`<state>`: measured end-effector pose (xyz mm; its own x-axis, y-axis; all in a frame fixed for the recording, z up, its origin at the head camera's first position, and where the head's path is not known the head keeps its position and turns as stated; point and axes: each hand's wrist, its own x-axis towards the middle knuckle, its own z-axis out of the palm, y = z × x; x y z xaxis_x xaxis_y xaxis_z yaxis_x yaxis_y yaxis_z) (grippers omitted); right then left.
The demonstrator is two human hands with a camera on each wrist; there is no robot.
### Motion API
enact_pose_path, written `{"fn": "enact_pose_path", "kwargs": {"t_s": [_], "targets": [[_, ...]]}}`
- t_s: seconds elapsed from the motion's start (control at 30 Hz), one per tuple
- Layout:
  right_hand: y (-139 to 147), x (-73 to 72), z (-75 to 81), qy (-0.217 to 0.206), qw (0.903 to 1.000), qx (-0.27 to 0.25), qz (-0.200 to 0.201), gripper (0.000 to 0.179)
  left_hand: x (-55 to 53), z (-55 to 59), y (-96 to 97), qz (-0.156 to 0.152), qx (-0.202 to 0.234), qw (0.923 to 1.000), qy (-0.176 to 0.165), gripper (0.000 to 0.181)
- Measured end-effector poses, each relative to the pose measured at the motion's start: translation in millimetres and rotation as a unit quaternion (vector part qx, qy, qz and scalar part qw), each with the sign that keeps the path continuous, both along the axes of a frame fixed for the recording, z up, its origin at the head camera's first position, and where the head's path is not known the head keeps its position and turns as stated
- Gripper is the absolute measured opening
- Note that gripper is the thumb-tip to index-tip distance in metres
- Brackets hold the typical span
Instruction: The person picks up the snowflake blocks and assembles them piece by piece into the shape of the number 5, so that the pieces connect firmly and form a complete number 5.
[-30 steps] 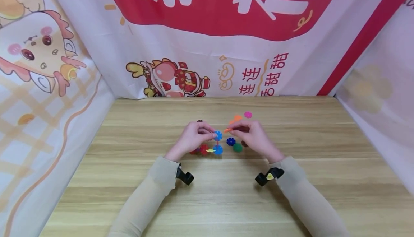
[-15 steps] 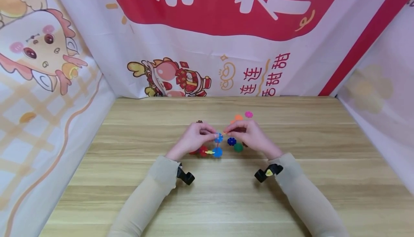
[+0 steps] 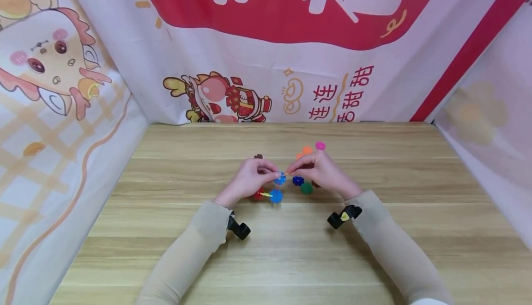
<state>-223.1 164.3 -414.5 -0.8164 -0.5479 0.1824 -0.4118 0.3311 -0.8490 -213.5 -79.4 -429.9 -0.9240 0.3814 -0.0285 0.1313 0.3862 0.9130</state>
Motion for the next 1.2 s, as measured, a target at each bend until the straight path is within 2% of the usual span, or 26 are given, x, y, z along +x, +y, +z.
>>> {"fn": "enact_pose_path", "kwargs": {"t_s": [0.37,0.5,0.57,0.67,0.73,0.93,1.2], "targets": [[-1,-1.2,-3.6,0.021,0.9995,0.005,0.025,0.011,0.5,-1.3,2.9,-0.008,-0.002,0.9998,0.017,0.009],[3,-0.3,-4.7,-0.006,1.0000,-0.002,0.002,0.017,0.0,0.1,2.6,-0.007,0.000,0.9999,0.007,0.011],[7,0.7,-5.1,-0.035,0.9991,0.004,-0.023,0.024,-0.2,0.3,2.2,-0.007,0.000,1.0000,0.003,0.012],[16,1.6,-8.4,-0.073,0.9953,0.030,-0.055,0.030,0.5,0.4,0.4,-0.001,-0.004,1.0000,-0.001,0.013],[23,2.7,-12.5,-0.084,0.9927,0.057,-0.065,0.030,1.0,0.2,-1.1,0.005,-0.007,1.0000,0.002,0.013],[38,8.1,-26.0,-0.068,0.9857,0.138,-0.069,0.031,1.0,0.1,-5.5,0.011,-0.019,0.9997,0.012,0.014],[38,10.4,-32.1,-0.043,0.9848,0.156,-0.063,0.032,1.3,-0.2,-7.9,0.013,-0.026,0.9995,0.012,0.014]]}}
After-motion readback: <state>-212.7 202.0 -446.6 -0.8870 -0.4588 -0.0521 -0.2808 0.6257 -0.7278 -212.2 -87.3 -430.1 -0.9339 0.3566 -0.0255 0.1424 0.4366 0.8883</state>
